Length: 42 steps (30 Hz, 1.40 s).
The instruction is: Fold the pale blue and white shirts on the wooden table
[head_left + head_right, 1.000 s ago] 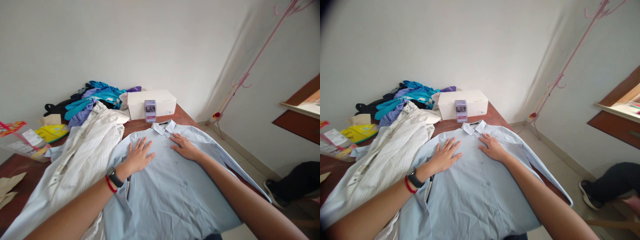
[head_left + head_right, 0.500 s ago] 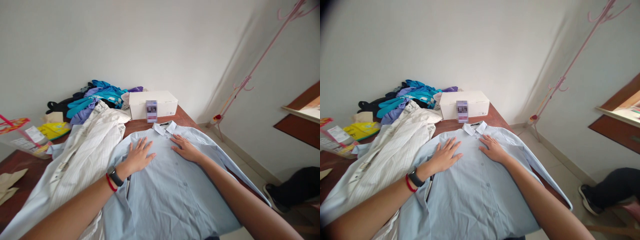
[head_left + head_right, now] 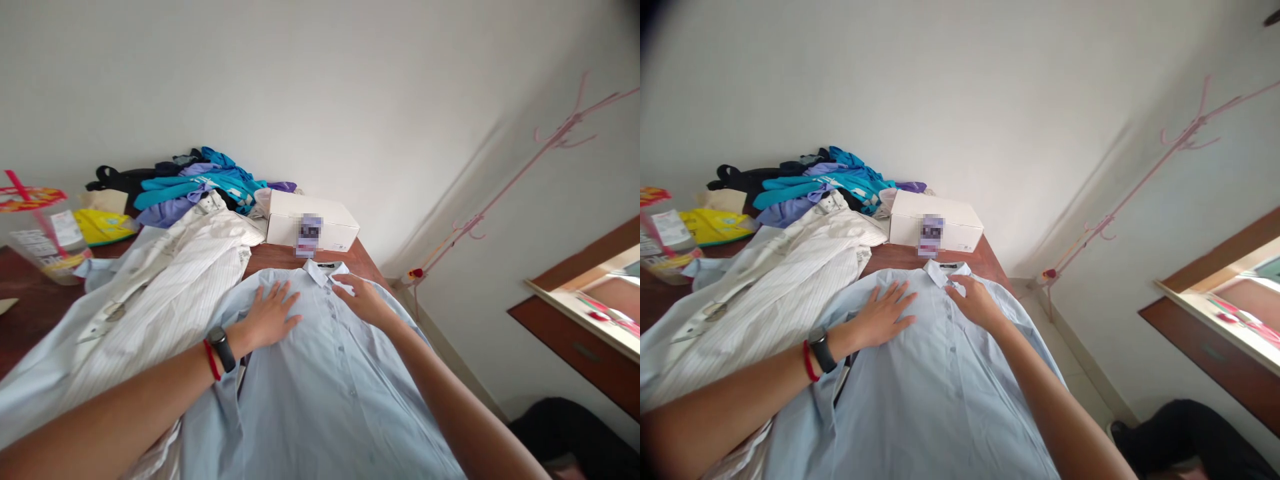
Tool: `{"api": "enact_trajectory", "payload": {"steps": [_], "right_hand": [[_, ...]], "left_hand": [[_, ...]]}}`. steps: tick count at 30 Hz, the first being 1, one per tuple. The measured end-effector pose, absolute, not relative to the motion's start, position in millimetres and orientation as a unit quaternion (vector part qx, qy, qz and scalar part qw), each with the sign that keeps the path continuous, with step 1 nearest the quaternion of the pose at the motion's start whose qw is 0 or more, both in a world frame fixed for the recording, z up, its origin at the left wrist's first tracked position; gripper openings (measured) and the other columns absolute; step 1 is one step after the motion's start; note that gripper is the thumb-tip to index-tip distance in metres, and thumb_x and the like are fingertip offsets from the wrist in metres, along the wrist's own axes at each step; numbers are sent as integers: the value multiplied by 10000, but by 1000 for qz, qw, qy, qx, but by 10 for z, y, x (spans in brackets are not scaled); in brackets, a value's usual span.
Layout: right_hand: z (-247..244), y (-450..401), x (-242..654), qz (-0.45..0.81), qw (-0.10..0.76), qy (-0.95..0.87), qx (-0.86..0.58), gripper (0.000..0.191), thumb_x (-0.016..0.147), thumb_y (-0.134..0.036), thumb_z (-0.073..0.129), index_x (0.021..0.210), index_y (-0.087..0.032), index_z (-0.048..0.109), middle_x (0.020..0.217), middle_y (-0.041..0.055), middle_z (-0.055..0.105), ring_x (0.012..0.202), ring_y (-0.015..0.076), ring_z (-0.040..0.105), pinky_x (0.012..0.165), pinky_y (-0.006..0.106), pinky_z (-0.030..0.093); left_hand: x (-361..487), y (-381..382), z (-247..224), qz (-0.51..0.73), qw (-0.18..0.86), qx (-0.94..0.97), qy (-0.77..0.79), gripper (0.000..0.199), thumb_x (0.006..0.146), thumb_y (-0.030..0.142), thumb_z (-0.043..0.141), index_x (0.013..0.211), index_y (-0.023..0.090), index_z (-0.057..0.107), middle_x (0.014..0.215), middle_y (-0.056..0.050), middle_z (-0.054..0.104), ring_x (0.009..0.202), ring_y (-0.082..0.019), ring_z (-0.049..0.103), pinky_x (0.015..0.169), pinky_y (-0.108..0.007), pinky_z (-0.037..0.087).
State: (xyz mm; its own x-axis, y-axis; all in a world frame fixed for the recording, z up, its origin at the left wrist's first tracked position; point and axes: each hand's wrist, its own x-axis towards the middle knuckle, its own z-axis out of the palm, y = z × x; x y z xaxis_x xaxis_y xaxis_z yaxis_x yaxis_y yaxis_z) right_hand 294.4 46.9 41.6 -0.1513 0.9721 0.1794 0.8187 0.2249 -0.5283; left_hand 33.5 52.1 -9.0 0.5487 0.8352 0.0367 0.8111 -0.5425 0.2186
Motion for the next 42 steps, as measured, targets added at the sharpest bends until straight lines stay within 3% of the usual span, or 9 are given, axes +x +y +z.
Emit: {"api": "enact_trajectory", "payload": {"steps": [4,9,13,17,24,28,33,42], "right_hand": [[489,1015,2670,152,252,-716,-633,339,952,-397,559,1225,-236,682,1198,64,735,1109,247,677,954,351,516],[236,1583,2438,152,245,-684,-670,343,900,-368,626,1166,-164,698,1025,112,762,1061,307,694,895,378,508],[31,1785,2418,164,269,-683,-659,375,829,-350,696,1142,-144,713,873,66,756,953,268,707,840,333,508],[-104,1850,2475,165,309,-667,-657,297,826,-323,636,1051,-171,756,736,7,710,753,202,679,730,287,502],[-295,1785,2459,121,379,-642,-656,350,891,-355,539,1105,-173,747,896,60,737,806,207,656,774,296,496],[-348,1775,2436,120,362,-665,-642,266,903,-304,570,1067,-208,757,928,53,748,853,217,662,861,329,486],[-355,1757,2414,110,333,-692,-631,243,914,-200,577,1090,-212,745,1116,73,719,1048,225,639,960,331,450],[-326,1693,2361,78,316,-684,-653,275,960,-194,508,1134,-213,720,1173,115,636,1066,256,624,951,358,464]], "left_hand": [[330,525,-91,74,89,875,470,594,1003,494,474,1529,217,454,1658,-160,258,1530,-407,195,1177,-701,166],[302,532,-80,84,96,868,480,707,962,585,509,1544,190,429,1666,-197,204,1533,-411,180,1193,-661,162],[296,550,-63,83,104,857,498,881,900,689,532,1582,158,357,1684,-208,67,1548,-413,66,1217,-606,156],[287,602,-97,86,105,833,536,895,903,736,468,1573,150,376,1684,-196,102,1550,-412,44,1224,-624,92],[260,692,-192,78,81,815,568,879,913,783,347,1580,211,363,1693,-127,138,1560,-375,51,1203,-673,68],[261,723,-219,70,86,809,578,903,905,799,329,1594,216,330,1698,-103,131,1559,-382,43,1201,-675,80],[259,732,-190,57,92,807,580,904,898,798,347,1598,227,318,1703,-85,116,1558,-384,42,1206,-666,78],[233,736,-99,53,84,806,583,846,920,752,387,1575,217,361,1690,-89,192,1551,-384,112,1215,-627,128]]}}
